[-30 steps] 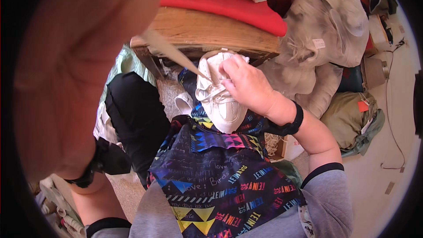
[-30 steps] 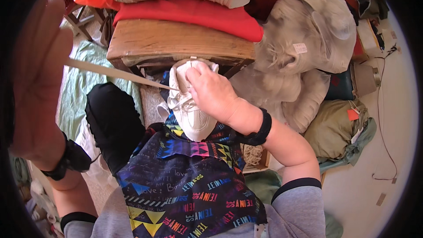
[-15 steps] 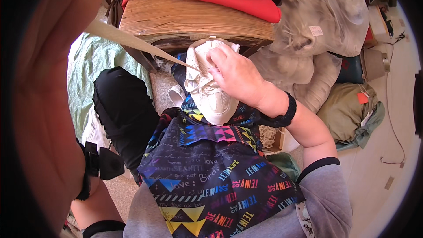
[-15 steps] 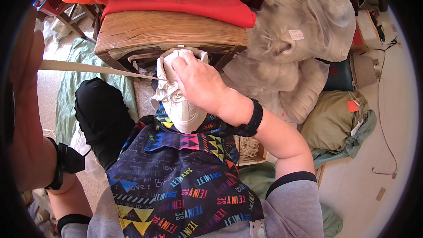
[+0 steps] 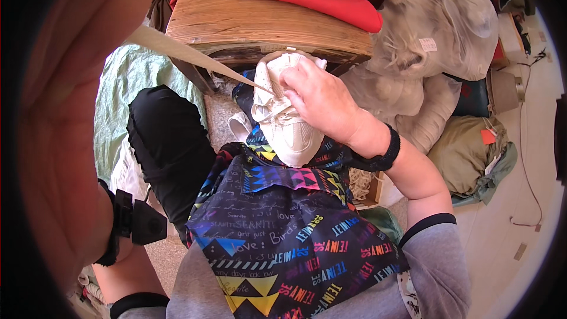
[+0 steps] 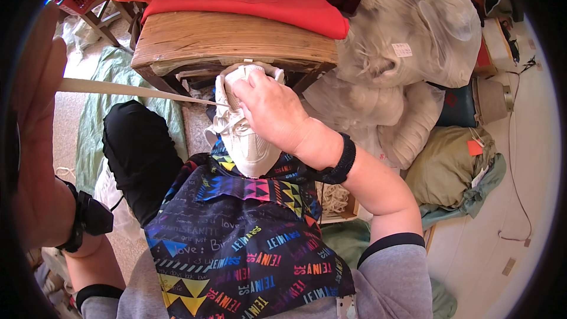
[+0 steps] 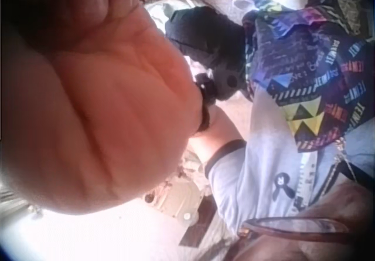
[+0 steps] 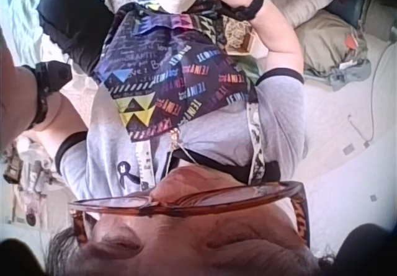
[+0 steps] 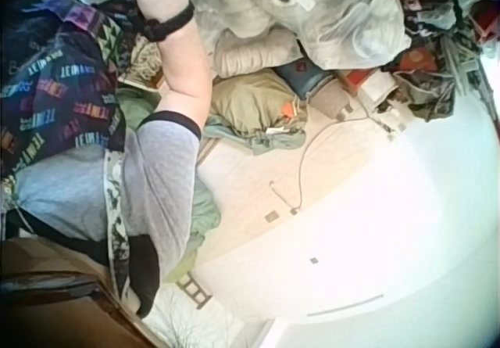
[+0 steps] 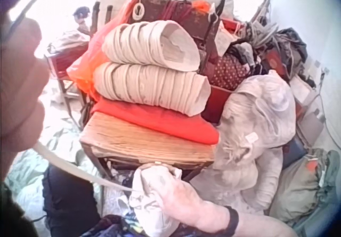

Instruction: Lacing a shoe by hand in a shoe manufacturing environment.

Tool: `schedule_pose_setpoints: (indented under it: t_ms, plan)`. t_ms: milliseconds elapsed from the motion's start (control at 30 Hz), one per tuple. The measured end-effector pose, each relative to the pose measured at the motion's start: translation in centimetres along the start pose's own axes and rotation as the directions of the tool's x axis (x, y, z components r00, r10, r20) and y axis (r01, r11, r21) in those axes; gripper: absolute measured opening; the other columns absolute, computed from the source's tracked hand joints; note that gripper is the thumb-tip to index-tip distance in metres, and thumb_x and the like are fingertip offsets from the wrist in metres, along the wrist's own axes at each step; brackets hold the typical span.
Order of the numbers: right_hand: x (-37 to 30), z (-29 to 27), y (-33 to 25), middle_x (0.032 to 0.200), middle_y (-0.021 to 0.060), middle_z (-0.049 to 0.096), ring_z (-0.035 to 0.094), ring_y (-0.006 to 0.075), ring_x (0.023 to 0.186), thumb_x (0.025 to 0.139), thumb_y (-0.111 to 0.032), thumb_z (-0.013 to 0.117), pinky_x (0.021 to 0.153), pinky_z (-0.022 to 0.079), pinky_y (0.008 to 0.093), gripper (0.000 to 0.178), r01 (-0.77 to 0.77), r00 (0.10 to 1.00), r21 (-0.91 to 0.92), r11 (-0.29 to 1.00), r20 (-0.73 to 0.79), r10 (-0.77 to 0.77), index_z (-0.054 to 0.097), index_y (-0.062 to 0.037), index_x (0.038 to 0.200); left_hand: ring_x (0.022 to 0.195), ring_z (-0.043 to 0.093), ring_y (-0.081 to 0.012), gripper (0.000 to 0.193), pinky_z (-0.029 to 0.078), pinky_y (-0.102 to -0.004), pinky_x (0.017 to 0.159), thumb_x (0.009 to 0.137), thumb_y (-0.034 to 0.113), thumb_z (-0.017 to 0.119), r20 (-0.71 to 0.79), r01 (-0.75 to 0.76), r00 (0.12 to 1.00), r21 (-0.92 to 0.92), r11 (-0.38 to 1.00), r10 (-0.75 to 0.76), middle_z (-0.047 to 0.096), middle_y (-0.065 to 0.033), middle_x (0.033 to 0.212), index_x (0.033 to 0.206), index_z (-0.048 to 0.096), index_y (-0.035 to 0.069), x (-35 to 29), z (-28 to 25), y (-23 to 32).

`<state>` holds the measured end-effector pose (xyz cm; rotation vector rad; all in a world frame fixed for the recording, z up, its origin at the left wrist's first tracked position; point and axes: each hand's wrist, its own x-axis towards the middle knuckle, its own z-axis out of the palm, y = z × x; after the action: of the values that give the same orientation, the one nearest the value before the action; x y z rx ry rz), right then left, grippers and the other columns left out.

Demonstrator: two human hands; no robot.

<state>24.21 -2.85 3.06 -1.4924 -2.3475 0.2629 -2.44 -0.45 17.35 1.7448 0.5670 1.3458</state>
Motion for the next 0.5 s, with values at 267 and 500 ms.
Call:
schedule_pose_setpoints:
  t_ms: [267,500]
  plan:
    - [1.7,-0.3,-0.5,0.081,0.0102,0.058,0.062,0.0267,0.081,0.073,-0.013,0.061,0.074,0.051,0.0382,0.011,0.214,0.969,-0.38,0.9,-0.03,-0.243,0.062,-0.003,0.079,0.07,0.044,-0.0046,0.046,0.037,-0.0173,0.059,0.096,0.009,0.052,0.033,-0.056,0.998,0.164,0.985,0.052,0.053,-0.002,0.085,0.138,0.04,-0.003,-0.9,0.2,0.5]
    - [3.0,0.1,-0.1,0.082,0.0135,0.064,0.065,0.0271,0.075,0.071,-0.008,0.063,0.068,0.053,0.0367,0.01,0.091,0.992,-0.154,0.984,0.098,-0.076,0.065,-0.0011,0.078,0.071,0.045,-0.0044,0.046,0.037,-0.0167,0.06,0.096,0.009,0.052,0.03,-0.121,0.993,0.329,0.936,0.118,0.056,-0.0028,0.087,0.138,0.041,-0.004,-0.6,-1.0,-0.2]
